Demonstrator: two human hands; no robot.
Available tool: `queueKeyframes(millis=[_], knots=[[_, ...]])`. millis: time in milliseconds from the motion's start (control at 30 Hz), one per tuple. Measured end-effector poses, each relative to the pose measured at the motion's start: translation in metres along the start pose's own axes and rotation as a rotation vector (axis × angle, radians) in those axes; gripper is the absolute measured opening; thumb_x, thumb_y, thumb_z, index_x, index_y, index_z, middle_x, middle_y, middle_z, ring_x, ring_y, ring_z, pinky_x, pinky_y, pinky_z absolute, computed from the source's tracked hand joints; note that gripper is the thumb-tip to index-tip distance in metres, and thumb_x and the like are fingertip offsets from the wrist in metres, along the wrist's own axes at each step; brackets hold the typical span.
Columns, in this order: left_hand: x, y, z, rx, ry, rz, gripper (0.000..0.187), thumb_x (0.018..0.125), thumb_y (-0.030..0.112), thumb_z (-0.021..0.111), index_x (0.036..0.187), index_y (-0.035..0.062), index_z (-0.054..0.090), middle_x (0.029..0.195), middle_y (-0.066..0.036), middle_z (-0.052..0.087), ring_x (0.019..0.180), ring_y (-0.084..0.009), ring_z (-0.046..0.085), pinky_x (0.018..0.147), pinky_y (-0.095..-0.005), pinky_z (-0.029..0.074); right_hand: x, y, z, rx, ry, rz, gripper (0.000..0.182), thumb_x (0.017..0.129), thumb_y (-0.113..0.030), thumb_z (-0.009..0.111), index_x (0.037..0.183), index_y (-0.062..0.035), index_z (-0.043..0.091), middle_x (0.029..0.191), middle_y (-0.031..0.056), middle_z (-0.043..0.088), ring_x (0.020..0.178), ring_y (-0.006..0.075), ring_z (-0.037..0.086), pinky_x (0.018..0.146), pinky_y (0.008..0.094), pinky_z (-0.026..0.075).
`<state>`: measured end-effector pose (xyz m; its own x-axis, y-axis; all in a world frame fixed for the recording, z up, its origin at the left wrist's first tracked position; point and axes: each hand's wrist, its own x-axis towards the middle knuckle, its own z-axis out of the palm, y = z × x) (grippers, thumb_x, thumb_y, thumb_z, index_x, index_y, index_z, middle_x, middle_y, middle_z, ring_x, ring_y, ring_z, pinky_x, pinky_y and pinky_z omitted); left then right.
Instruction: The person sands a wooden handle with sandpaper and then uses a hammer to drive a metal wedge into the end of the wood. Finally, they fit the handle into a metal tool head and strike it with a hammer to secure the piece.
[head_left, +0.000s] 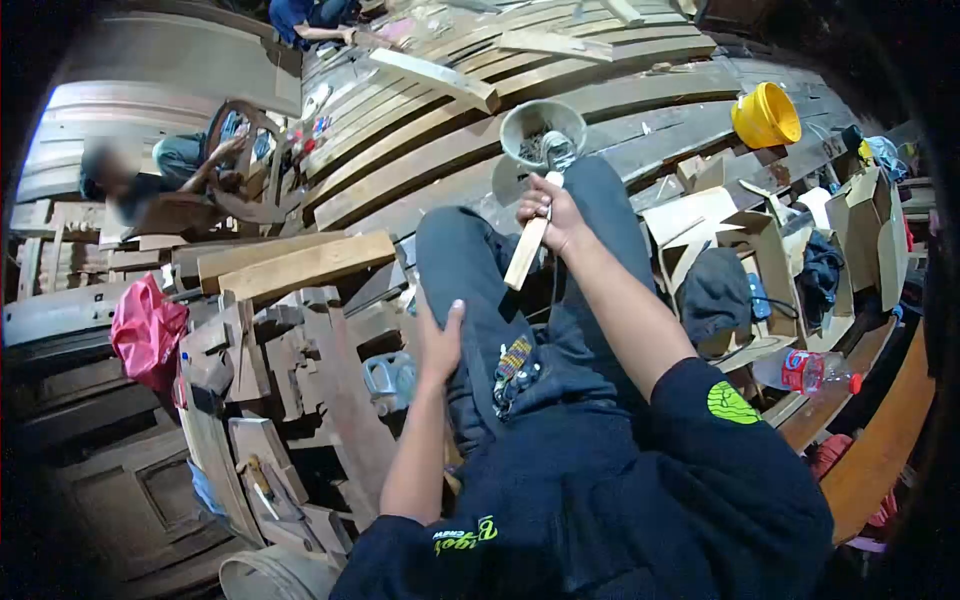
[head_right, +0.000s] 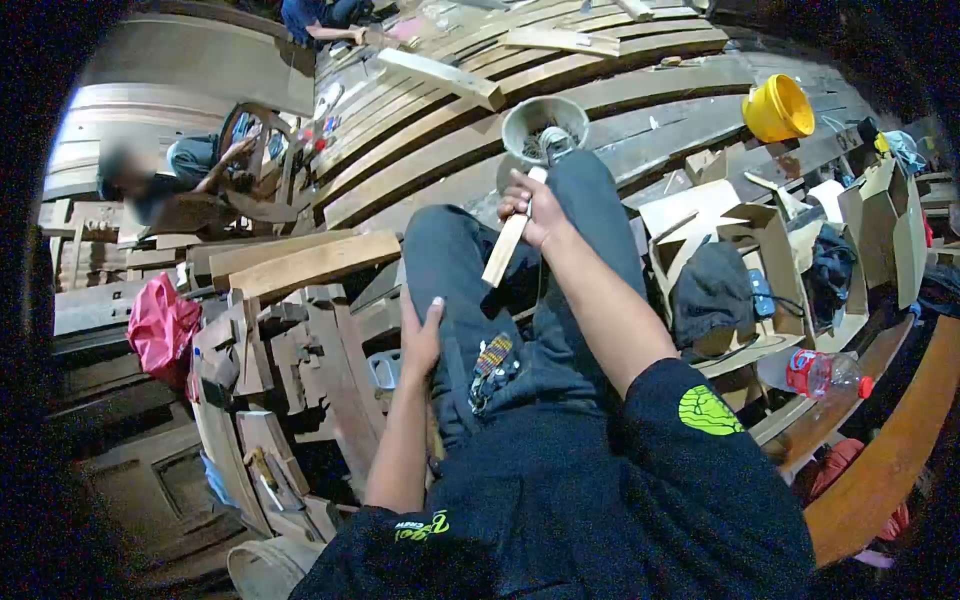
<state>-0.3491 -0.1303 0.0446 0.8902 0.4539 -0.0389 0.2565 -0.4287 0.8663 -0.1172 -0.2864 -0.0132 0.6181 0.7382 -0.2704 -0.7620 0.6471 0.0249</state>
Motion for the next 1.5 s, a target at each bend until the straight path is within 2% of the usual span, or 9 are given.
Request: queueKeyframes(millis=[133,233,300,400,667,933,1167,1267,1500], knots=[[0.038,-0.011,-0.005,-0.341,-0.027,-0.194,0.053,0.093,0.022,0.055,0.137,-0.0004,0.037,0.129,-0.015,0.050,0.117,-0.0231,0.049,0.100,-0.0336,0.037,-0.004,0.003,0.002,0.072,-0.046,0.030,0.035,0.095,-0.021,0.053,0.063,-0.0143,0.040,0.051,-0.0061,0.033,0.043,0.0070,0.032,0.049,0.0235,0.036],[0.060,-0.015,-0.014,-0.455,-0.076,-0.290,0.056,0.094,0.038,0.049,0.136,0.0009,0.040,0.127,-0.015,0.052,0.113,-0.0244,0.054,0.095,-0.0358,0.044,-0.003,0.009,0.003,0.064,-0.061,0.015,0.032,0.095,-0.020,0.053,0.066,-0.0148,0.040,0.050,-0.0061,0.033,0.043,0.0074,0.032,0.050,0.0245,0.036],[0.068,-0.003,-0.021,-0.816,-0.165,-0.561,0.063,0.094,0.050,0.045,0.134,0.0011,0.043,0.124,-0.017,0.056,0.108,-0.0276,0.058,0.092,-0.0390,0.048,0.000,0.009,0.000,0.091,-0.047,0.011,0.031,0.095,-0.020,0.053,0.067,-0.0148,0.040,0.050,-0.0061,0.034,0.041,0.0075,0.033,0.049,0.0249,0.037],[0.070,0.021,-0.032,-0.896,-0.174,-0.588,0.069,0.092,0.057,0.043,0.132,0.0003,0.045,0.123,-0.018,0.057,0.106,-0.0298,0.060,0.091,-0.0409,0.049,0.000,0.009,-0.001,0.096,-0.035,-0.014,0.031,0.095,-0.019,0.053,0.067,-0.0147,0.040,0.049,-0.0060,0.034,0.040,0.0075,0.033,0.049,0.0255,0.037],[0.050,0.038,-0.038,-0.386,0.112,-0.235,0.059,0.098,0.044,0.038,0.139,0.0014,0.033,0.129,-0.014,0.049,0.116,-0.0222,0.049,0.102,-0.0349,0.037,-0.002,0.006,0.005,0.181,-0.100,0.039,0.031,0.096,-0.022,0.051,0.067,-0.0149,0.042,0.047,-0.0060,0.033,0.041,0.0072,0.033,0.050,0.0243,0.037],[0.028,0.011,-0.033,-0.388,0.031,-0.177,0.054,0.099,0.036,0.038,0.141,0.0020,0.033,0.133,-0.013,0.046,0.119,-0.0214,0.047,0.102,-0.0340,0.035,-0.005,0.003,0.005,0.170,-0.069,0.026,0.038,0.095,-0.022,0.053,0.061,-0.0148,0.038,0.047,-0.0059,0.033,0.041,0.0071,0.033,0.050,0.0240,0.036],[-0.079,-0.049,-0.040,-0.509,0.108,-0.321,0.055,0.100,0.042,0.032,0.142,0.0066,0.033,0.134,-0.011,0.044,0.120,-0.0234,0.045,0.102,-0.0356,0.035,-0.008,-0.002,0.009,0.195,-0.089,0.022,0.038,0.094,-0.023,0.054,0.061,-0.0151,0.039,0.048,-0.0061,0.032,0.042,0.0072,0.033,0.051,0.0240,0.036],[-0.149,-0.092,-0.040,-0.399,0.227,-0.411,0.063,0.101,0.044,0.029,0.142,-0.0038,0.029,0.143,-0.013,0.036,0.130,-0.0224,0.036,0.109,-0.0331,0.026,-0.004,-0.003,0.008,0.183,-0.140,0.046,0.034,0.094,-0.022,0.054,0.064,-0.0150,0.041,0.048,-0.0066,0.032,0.043,0.0069,0.033,0.052,0.0239,0.036],[-0.171,-0.029,-0.026,-0.816,0.448,-0.836,0.061,0.101,0.044,0.029,0.139,-0.0028,0.035,0.142,-0.013,0.039,0.129,-0.0213,0.039,0.108,-0.0336,0.028,0.004,0.004,0.015,0.124,-0.135,0.048,0.023,0.097,-0.022,0.050,0.076,-0.0130,0.049,0.050,-0.0066,0.032,0.043,0.0059,0.032,0.052,0.0225,0.036]])
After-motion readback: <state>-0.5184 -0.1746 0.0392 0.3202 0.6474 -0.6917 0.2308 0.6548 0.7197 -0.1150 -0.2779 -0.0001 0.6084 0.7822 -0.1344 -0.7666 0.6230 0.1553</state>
